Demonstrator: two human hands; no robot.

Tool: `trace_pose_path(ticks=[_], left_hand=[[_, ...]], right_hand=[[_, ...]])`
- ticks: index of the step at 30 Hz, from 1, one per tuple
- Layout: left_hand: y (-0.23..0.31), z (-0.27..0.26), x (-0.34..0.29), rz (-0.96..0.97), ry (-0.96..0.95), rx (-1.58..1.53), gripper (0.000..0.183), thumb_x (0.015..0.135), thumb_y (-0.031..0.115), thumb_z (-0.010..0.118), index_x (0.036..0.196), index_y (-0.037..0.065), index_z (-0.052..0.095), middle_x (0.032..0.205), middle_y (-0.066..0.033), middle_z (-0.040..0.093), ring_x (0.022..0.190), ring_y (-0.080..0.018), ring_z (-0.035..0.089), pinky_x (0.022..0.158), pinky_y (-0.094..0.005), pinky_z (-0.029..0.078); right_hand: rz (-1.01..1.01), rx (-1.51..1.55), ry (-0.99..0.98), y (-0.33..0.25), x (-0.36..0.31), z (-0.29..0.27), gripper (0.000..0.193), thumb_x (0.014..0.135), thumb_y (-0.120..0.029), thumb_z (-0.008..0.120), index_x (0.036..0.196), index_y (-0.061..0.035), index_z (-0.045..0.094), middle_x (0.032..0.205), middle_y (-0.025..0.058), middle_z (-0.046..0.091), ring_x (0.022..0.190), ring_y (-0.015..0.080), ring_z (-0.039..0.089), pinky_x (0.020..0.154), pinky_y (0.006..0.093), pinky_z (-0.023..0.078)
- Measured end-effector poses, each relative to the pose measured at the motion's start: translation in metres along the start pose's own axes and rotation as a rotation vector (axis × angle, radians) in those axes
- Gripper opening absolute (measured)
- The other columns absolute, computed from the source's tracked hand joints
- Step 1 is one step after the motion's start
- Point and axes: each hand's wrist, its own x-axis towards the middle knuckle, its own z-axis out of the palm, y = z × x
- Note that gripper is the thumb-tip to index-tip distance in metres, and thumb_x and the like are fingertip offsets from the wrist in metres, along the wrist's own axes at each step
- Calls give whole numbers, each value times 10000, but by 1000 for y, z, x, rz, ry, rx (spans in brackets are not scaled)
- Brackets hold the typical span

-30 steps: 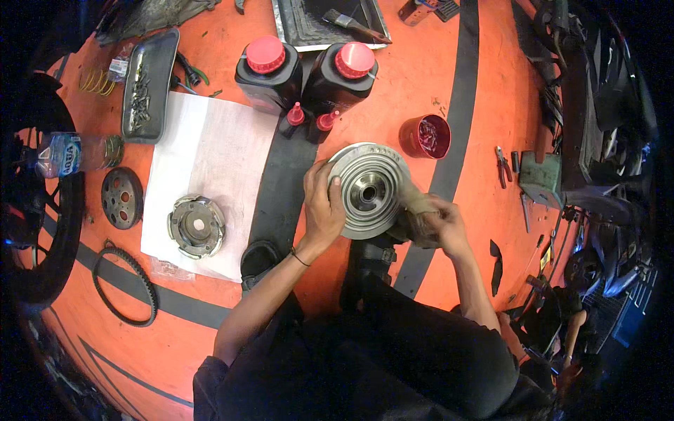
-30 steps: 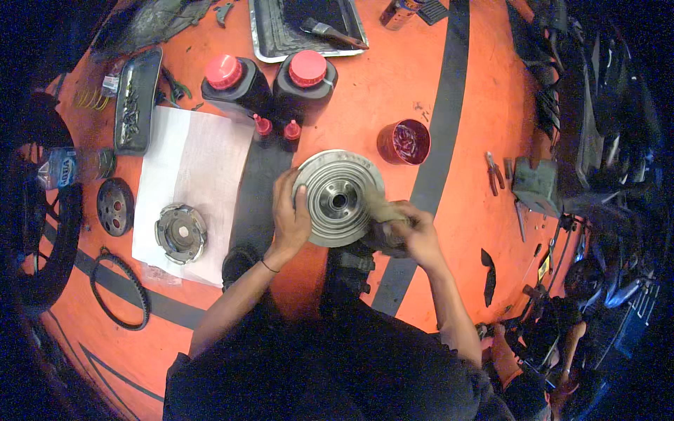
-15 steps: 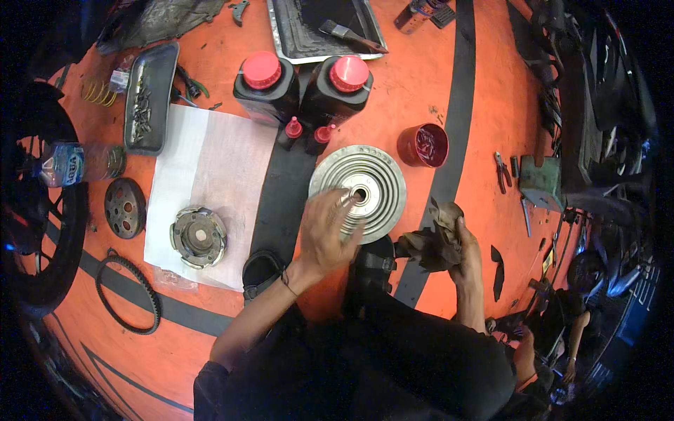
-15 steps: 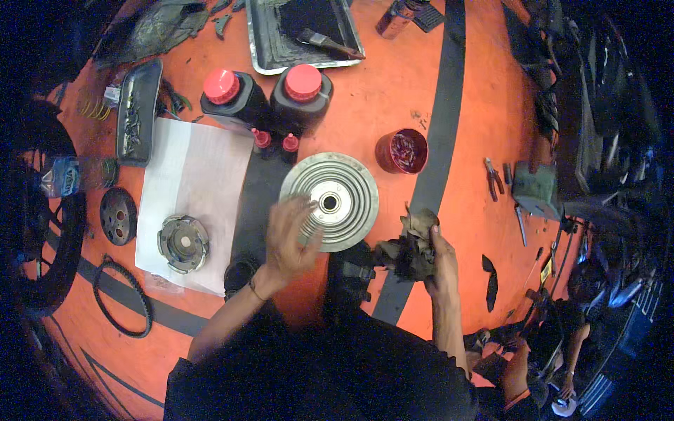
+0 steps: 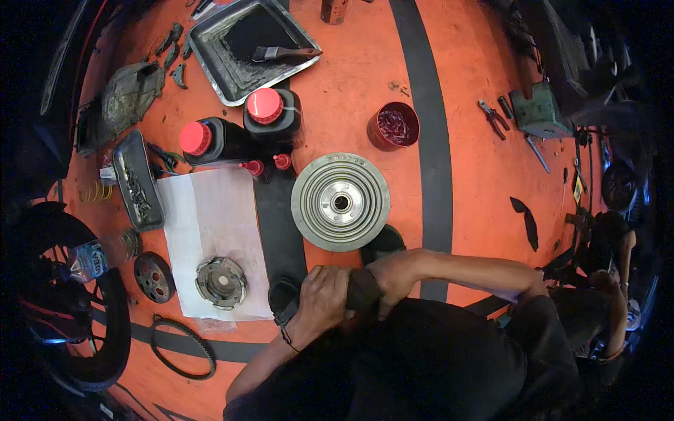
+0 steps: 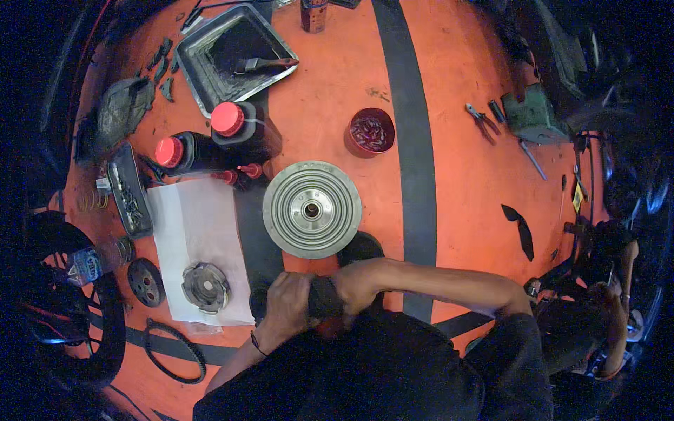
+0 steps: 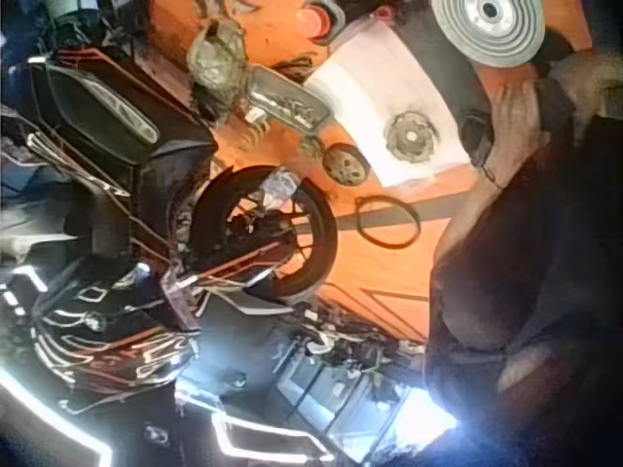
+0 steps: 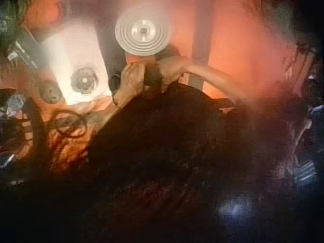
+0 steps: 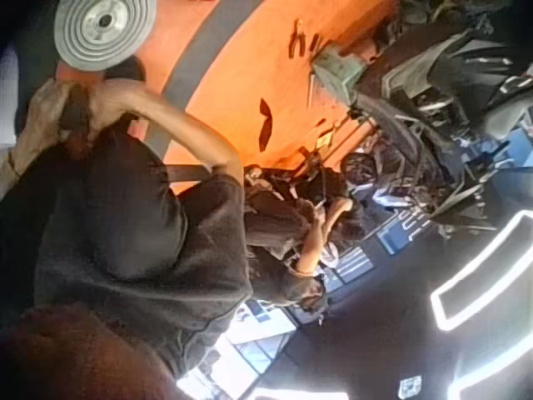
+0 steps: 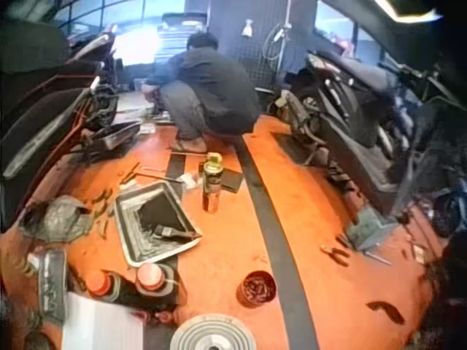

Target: The person applies grease to the internal components of a motorcycle clutch assembly by hand, wipes the surfaces with a cloth, and prepares to reassemble it with a spring and drive belt.

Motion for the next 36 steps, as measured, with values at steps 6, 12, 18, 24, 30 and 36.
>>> trace_pose_path(ticks=[6,12,18,24,30,36], left_hand=[[4,-17,-1,-384,-220,-476,524,642,199,843,1066,0,608,848,-134,697,754,-308,684,692,-403,544],[8,-28,-5,-446,-292,-884,372,753,167,783,1052,0,635,947,-48,676,870,-123,612,816,-302,502],[19,-41,12,-452,103,-637,459,705,184,820,1075,0,621,955,-103,697,898,-166,668,851,-334,516],[10,0,32,-211,392,-365,853,723,183,806,1405,-78,366,1412,-287,415,1340,-426,393,1101,-458,339],[-25,-17,29,-175,395,-194,644,842,142,711,1376,-72,421,1380,-269,461,1276,-422,446,1086,-478,347],[-95,37,64,-542,843,-334,400,1009,195,456,1305,-73,466,1257,-256,517,1194,-409,488,1040,-459,357]], right_hand=[[-182,-882,296,7,10,13,109,845,-257,626,822,-180,700,754,34,679,799,257,662,771,410,492],[-448,-703,536,5,-9,21,271,899,-394,616,929,-138,697,968,90,626,994,284,586,869,429,463],[-410,138,678,-1,-26,8,346,889,-331,700,1106,-63,664,1325,175,512,1270,322,487,1047,428,418],[-293,296,1207,-3,31,36,588,998,-330,548,1372,105,421,1352,263,512,1232,310,536,1028,426,424],[54,252,1297,17,-18,0,517,933,-274,646,1341,17,519,1102,201,669,1018,275,673,776,361,551],[316,-715,1233,20,51,-14,601,762,-134,690,1349,-176,570,1125,110,554,1001,277,614,670,423,578]])
